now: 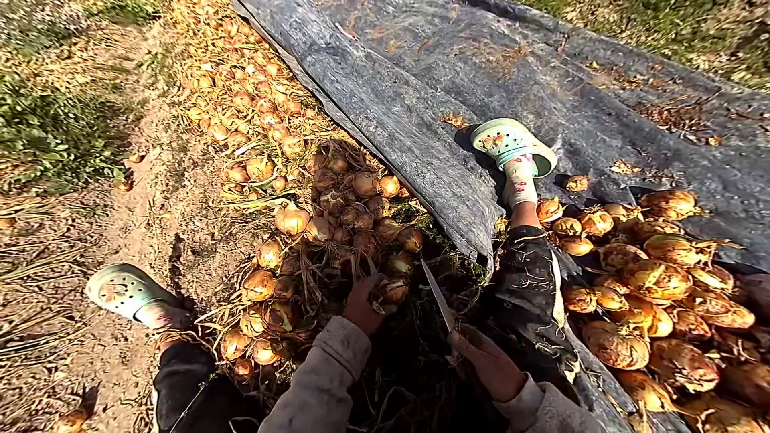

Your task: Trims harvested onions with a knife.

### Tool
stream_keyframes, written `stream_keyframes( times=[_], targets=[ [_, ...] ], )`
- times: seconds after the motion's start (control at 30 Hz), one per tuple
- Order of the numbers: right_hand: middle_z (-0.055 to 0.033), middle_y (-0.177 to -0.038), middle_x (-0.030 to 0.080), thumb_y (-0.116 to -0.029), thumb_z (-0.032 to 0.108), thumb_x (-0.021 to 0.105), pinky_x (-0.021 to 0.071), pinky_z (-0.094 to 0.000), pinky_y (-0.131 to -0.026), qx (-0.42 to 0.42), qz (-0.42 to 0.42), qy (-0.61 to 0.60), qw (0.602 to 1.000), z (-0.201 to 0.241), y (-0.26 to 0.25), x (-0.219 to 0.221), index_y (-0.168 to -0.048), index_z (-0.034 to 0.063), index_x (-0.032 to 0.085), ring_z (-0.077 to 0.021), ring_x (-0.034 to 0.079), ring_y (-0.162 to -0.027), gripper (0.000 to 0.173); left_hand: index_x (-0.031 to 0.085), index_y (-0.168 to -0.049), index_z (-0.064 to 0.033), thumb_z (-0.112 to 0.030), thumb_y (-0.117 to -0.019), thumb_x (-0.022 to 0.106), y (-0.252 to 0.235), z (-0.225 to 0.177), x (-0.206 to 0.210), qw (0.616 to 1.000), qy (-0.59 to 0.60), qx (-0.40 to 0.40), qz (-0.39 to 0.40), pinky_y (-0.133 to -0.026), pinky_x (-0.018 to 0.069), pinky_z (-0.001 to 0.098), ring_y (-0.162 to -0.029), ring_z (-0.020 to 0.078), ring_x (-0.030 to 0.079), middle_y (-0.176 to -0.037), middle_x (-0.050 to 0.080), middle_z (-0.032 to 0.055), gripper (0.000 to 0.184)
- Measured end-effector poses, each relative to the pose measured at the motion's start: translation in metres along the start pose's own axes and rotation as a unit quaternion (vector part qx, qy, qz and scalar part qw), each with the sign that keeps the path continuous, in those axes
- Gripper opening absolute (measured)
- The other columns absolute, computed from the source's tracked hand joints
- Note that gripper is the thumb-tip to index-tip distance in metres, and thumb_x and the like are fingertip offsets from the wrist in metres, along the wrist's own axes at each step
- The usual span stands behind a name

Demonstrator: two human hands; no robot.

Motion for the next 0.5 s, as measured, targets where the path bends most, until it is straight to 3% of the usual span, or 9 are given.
stream_keyframes(
  times=[0.17, 0.23, 0.3, 0.37, 0.43, 0.5],
  targets=[
    [0.0003, -0.077, 0.056, -0.1022, 0.027, 0.054, 0.0501, -0.0242, -0.056, 0.003, -0.017, -0.031, 0.999, 0.0, -0.006, 0.004, -0.126, -0.0001, 0.052, -0.0067, 0.053, -0.056, 0.036, 0.052, -0.142, -0.0007, -0.013, -0.0866, 0.08, -0.006, 0.0, 0.019, 0.995, 0.094, -0.001, 0.045, -0.11, 0.0467, 0.0417, -0.127, 0.0272, 0.059, -0.138, 0.059, 0.0208, 0.063],
    [-0.0015, -0.079, 0.058, -0.1015, 0.028, 0.057, 0.0515, -0.0258, -0.058, 0.01, -0.036, -0.045, 0.998, -0.004, -0.009, -0.001, -0.128, -0.0019, 0.051, -0.0079, 0.055, -0.058, 0.04, 0.053, -0.139, 0.0014, -0.012, -0.0882, 0.071, 0.0, 0.001, 0.027, 0.972, 0.232, -0.006, 0.033, -0.1, 0.0512, 0.0376, -0.114, 0.0208, 0.063, -0.126, 0.063, 0.0173, 0.056],
    [-0.0034, -0.085, 0.06, -0.0932, 0.03, 0.066, 0.0543, -0.0281, -0.062, 0.019, -0.032, -0.065, 0.997, -0.006, -0.01, -0.003, -0.132, -0.0029, 0.047, -0.0097, 0.059, -0.063, 0.054, 0.056, -0.134, 0.003, -0.015, -0.0882, 0.066, 0.014, -0.004, 0.04, 0.921, 0.388, -0.032, -0.008, -0.093, 0.0555, 0.0337, -0.104, 0.0146, 0.066, -0.116, 0.067, 0.0123, 0.05],
    [-0.0043, -0.092, 0.062, -0.0756, 0.037, 0.079, 0.0572, -0.0304, -0.064, 0.016, -0.006, -0.08, 0.997, -0.009, -0.012, 0.0, -0.136, -0.0025, 0.043, -0.0115, 0.063, -0.068, 0.081, 0.058, -0.125, 0.0042, -0.008, -0.0933, 0.062, 0.031, -0.02, 0.052, 0.885, 0.461, -0.054, -0.026, -0.091, 0.057, 0.0313, -0.098, 0.0113, 0.067, -0.108, 0.068, 0.0091, 0.035],
    [-0.0035, -0.098, 0.066, -0.0598, 0.048, 0.089, 0.0595, -0.0303, -0.066, -0.007, 0.009, -0.089, 0.996, -0.01, -0.016, 0.006, -0.134, 0.0003, 0.046, -0.0114, 0.066, -0.073, 0.098, 0.062, -0.113, 0.0036, -0.004, -0.0902, 0.066, 0.043, -0.036, 0.063, 0.901, 0.431, -0.041, -0.017, -0.088, 0.0572, 0.0265, -0.093, 0.0075, 0.068, -0.1, 0.07, 0.0053, 0.024],
    [-0.0043, -0.099, 0.07, -0.0616, 0.045, 0.09, 0.0605, -0.0305, -0.073, -0.027, -0.006, -0.133, 0.991, -0.013, -0.016, 0.009, -0.128, -0.001, 0.053, -0.0117, 0.069, -0.08, 0.089, 0.067, -0.116, 0.0039, -0.007, -0.0902, 0.069, 0.057, -0.051, 0.067, 0.961, 0.278, 0.011, 0.001, -0.093, 0.0561, 0.0263, -0.101, 0.0102, 0.069, -0.108, 0.072, 0.0087, 0.028]
  ],
)
Point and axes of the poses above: each hand's wrist, its own y-axis away from the middle knuckle, its own x-axis out of the palm, z = x × y, the point moved 5 cm from there along -y, towards the middle knuckle
